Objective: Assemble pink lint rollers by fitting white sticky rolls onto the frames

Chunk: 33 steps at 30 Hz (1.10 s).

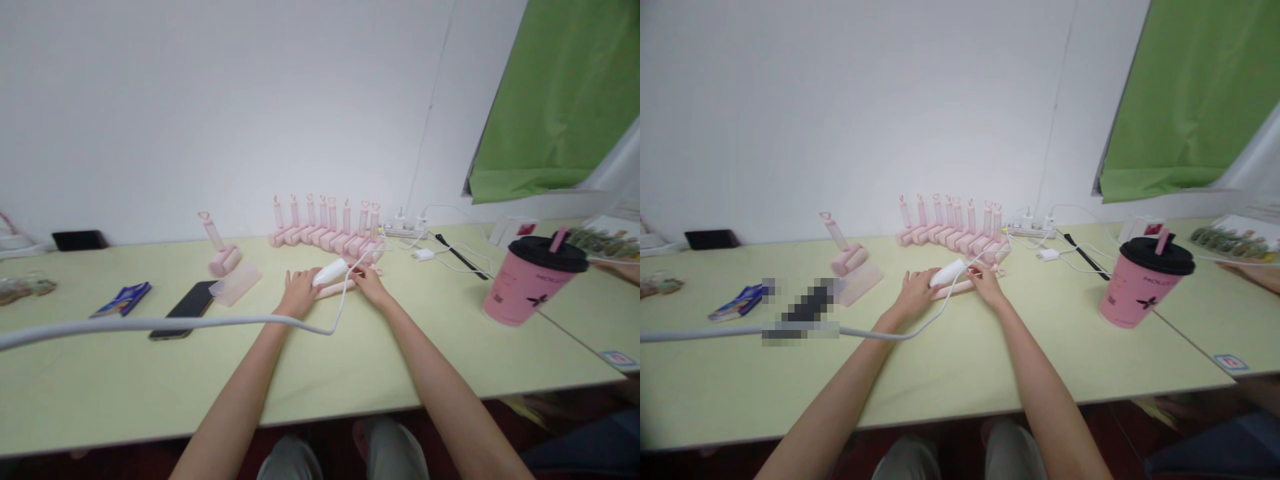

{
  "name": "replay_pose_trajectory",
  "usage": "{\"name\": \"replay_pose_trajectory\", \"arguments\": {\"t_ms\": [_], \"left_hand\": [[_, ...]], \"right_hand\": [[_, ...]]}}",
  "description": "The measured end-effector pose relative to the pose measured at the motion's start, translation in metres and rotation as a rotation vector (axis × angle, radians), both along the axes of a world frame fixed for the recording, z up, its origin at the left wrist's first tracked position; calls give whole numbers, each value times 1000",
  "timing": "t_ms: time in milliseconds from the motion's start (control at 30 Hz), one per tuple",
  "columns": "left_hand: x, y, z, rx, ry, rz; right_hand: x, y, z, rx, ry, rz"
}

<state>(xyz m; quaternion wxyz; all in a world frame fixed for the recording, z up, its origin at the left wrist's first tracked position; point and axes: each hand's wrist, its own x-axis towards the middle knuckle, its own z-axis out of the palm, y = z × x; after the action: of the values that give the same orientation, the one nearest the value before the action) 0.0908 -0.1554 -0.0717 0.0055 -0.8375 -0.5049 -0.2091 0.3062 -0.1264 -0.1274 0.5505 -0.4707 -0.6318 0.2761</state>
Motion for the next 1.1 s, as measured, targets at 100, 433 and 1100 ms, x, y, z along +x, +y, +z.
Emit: {"name": "replay_pose_trajectory", "arguments": {"t_ms": [100,433,1100], "left_hand": [[4,-3,0,19,36,-13],[13,-21,11,-68,-28,-218],[29,-20,10,-414,-195,-26]], "right_hand": [[-3,-2,3,38,-24,-28],[-20,-9,13,84,-69,-63],[-43,-39,32,37,-129,-191]]}}
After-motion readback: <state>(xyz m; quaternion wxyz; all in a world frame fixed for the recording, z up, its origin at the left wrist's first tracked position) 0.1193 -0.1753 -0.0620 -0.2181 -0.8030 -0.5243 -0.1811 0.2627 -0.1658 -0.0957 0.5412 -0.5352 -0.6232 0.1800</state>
